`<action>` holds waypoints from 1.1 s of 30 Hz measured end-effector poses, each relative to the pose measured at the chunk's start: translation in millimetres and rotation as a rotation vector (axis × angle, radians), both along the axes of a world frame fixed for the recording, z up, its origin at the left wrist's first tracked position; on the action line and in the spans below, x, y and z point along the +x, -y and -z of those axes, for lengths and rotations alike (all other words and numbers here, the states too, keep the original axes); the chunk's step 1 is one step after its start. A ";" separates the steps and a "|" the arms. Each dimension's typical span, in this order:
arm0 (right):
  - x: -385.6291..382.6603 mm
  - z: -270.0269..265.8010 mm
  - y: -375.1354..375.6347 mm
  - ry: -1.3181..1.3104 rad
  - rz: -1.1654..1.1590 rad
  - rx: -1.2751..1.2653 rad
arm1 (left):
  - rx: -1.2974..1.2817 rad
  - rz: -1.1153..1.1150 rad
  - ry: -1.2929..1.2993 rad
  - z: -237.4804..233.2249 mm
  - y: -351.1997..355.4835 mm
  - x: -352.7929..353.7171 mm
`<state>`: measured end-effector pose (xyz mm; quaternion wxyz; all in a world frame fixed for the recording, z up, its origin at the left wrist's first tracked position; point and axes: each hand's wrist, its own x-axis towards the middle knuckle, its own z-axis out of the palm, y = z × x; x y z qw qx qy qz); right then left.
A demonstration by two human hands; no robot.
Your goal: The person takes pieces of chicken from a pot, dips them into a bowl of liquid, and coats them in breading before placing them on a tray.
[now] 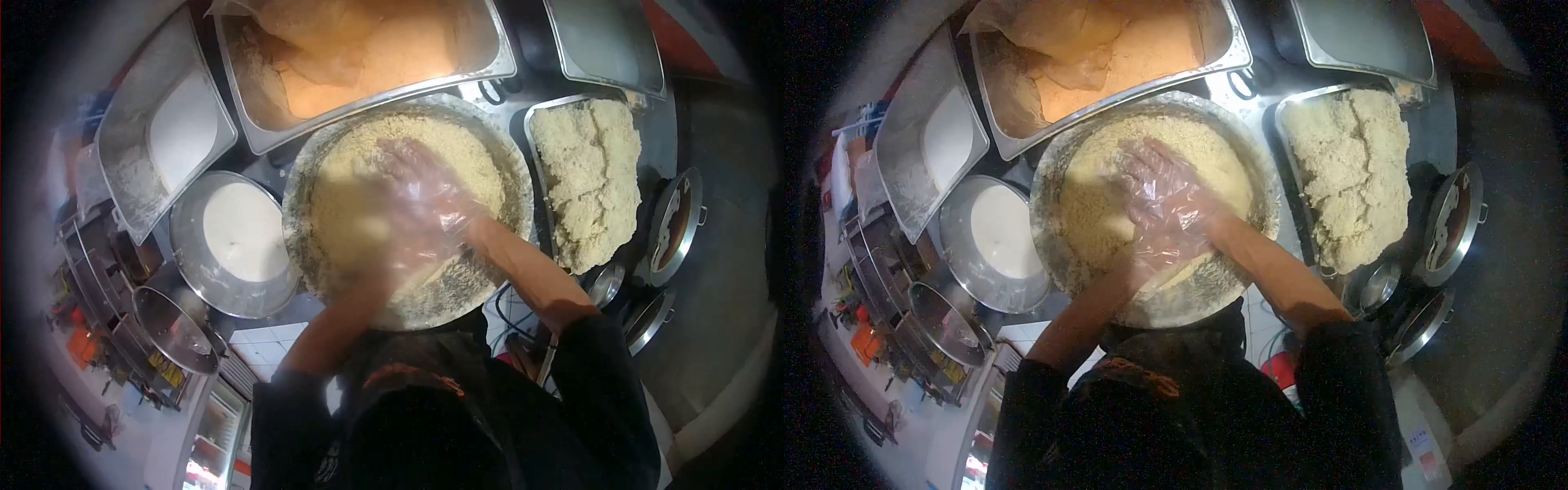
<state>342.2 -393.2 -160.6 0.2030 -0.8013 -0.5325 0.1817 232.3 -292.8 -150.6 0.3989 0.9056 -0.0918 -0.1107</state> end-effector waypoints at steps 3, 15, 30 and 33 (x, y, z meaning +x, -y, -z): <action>-18.3 6.7 -0.8 -1.420 0.374 0.467 | -0.005 0.023 -0.001 2.4 3.2 1.6; -17.9 7.9 -23.1 0.177 -0.029 0.214 | 0.032 0.012 0.063 2.0 -22.1 -17.2; 11.7 -71.9 -1.8 -0.134 0.481 -0.166 | 0.292 -0.232 0.010 -19.6 -50.8 -9.8; 20.5 -84.4 -10.5 -0.378 0.489 -0.287 | 0.225 -0.070 0.039 -17.9 -18.7 -8.2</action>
